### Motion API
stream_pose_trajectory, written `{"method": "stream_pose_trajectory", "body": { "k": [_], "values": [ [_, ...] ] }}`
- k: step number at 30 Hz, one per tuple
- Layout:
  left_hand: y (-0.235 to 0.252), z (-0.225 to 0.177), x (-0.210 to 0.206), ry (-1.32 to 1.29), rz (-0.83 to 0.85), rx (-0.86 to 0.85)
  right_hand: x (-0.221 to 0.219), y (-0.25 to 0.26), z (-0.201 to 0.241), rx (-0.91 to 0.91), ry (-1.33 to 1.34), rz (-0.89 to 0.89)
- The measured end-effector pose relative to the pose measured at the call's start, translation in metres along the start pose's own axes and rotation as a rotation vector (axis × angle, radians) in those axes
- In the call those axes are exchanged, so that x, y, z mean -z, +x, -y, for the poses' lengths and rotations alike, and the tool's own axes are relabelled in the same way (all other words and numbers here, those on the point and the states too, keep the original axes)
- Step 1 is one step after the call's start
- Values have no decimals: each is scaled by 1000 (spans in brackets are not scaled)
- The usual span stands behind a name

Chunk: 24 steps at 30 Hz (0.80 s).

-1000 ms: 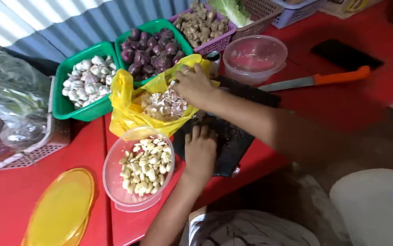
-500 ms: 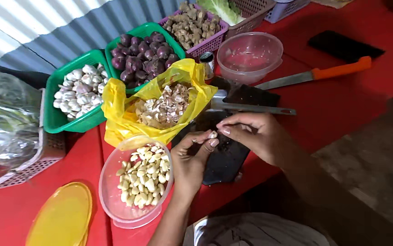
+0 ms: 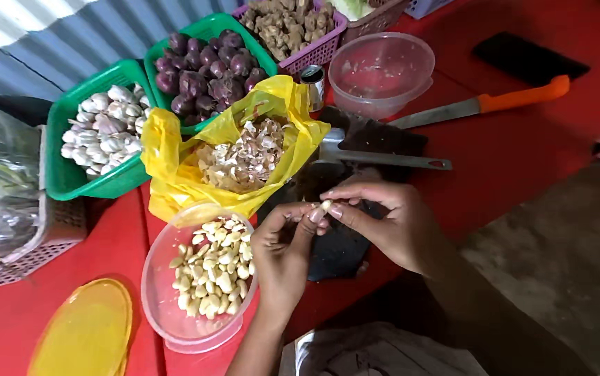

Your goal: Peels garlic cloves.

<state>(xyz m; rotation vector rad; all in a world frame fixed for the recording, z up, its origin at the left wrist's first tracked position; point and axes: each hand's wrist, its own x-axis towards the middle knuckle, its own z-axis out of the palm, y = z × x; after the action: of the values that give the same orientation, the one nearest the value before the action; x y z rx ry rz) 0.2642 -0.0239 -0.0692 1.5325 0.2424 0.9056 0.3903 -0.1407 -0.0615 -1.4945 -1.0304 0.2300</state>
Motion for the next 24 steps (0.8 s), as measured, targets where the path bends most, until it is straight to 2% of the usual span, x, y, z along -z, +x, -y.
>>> {"method": "stream_pose_trajectory", "body": {
  "k": [3,5,7,11,13,16,18,21,24],
  "values": [
    [2,0,1,-26,-44,42,-2,9,-12,-11,142,100],
    [2,2,2,-15,-86,62,-12,11,-20,-21,266,104],
    [2,5,0,62,-110,25,-27,9,-21,-45,316,0],
    [2,15,0,338,-125,-144,-44,6,-20,-14,194,-194],
    [1,15,1,348,-115,-157,-42,4,-21,-111,335,-167],
    [0,12,3,302,-108,-188,-38,6,-20,-353,722,-111],
    [1,9,3,324,-120,-261,-34,13,-17,-426,825,-120],
    [-6,-21,18,494,-176,-397,-35,26,-7,-359,667,-85],
    [-20,-67,56,623,-361,-486,-65,34,16,-99,245,113]
  ]
}}
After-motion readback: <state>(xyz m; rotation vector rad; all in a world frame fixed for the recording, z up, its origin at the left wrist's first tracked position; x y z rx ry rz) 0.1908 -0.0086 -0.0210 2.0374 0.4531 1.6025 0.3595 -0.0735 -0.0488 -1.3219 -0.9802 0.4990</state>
